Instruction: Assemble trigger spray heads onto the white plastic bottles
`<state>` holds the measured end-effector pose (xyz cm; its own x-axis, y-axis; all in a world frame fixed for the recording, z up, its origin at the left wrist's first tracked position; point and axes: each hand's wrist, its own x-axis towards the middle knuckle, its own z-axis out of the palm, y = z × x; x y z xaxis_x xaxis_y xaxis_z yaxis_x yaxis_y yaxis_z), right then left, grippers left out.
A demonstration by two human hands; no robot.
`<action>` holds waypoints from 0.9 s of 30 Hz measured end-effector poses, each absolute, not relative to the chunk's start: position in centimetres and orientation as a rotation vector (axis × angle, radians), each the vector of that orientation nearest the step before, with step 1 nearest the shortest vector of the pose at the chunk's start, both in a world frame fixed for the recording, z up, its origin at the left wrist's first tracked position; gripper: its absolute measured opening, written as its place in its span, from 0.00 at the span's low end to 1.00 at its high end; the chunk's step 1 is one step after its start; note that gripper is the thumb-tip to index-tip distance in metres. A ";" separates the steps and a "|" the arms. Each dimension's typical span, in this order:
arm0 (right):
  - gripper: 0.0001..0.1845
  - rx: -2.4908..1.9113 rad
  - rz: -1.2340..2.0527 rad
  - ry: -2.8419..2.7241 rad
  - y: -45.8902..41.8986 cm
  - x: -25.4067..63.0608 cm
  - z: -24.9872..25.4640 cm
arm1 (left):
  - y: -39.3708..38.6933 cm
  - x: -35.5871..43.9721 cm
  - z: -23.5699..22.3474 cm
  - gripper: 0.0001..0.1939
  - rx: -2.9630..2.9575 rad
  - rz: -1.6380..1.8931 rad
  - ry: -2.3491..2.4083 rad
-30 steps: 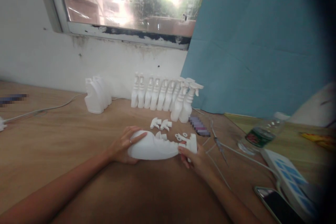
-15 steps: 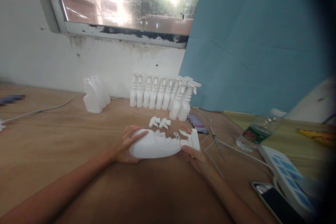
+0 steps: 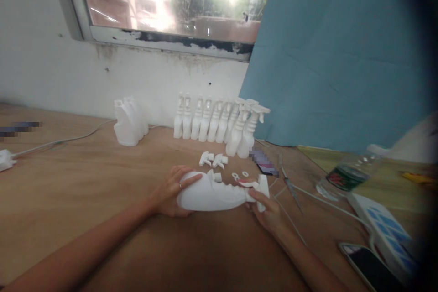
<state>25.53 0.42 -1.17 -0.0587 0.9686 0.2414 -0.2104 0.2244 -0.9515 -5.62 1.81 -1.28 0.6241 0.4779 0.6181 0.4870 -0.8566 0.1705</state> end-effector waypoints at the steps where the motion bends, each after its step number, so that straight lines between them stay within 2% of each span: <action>1: 0.20 -0.831 1.215 -1.195 0.4 25.4 -1.0 | 1.7 -5.6 -1.1 0.48 -2.831 -1.075 -0.847; 3: 0.25 -0.799 1.264 -1.170 0.2 25.3 -0.7 | 1.6 -5.6 -0.6 0.45 -2.877 -1.123 -0.896; 12: 0.42 -0.747 1.203 -1.487 -0.3 25.4 0.9 | 3.2 -7.4 -0.8 0.19 -2.864 -1.765 -1.471; 14: 0.40 -0.742 1.124 -1.479 0.4 25.7 1.1 | 4.0 -7.8 -1.1 0.19 -2.660 -2.029 -1.593; 19: 0.25 -1.164 0.652 -1.581 2.9 27.6 0.1 | 6.6 -6.6 -0.9 0.32 -2.199 -2.660 -1.636; 23: 0.23 -1.282 0.235 -1.901 4.0 28.8 -2.0 | 9.6 -3.4 0.4 0.32 -2.360 -2.656 -1.595; 27: 0.22 -1.352 0.077 -2.039 3.6 28.4 -3.2 | 13.8 0.5 1.3 0.25 -2.390 -2.563 -1.645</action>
<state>28.37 3.62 -3.20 -0.2291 0.8341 0.5017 0.7938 0.4584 -0.3997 0.54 13.82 1.29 -0.0800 0.8991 0.4303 0.0166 -0.4304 0.9025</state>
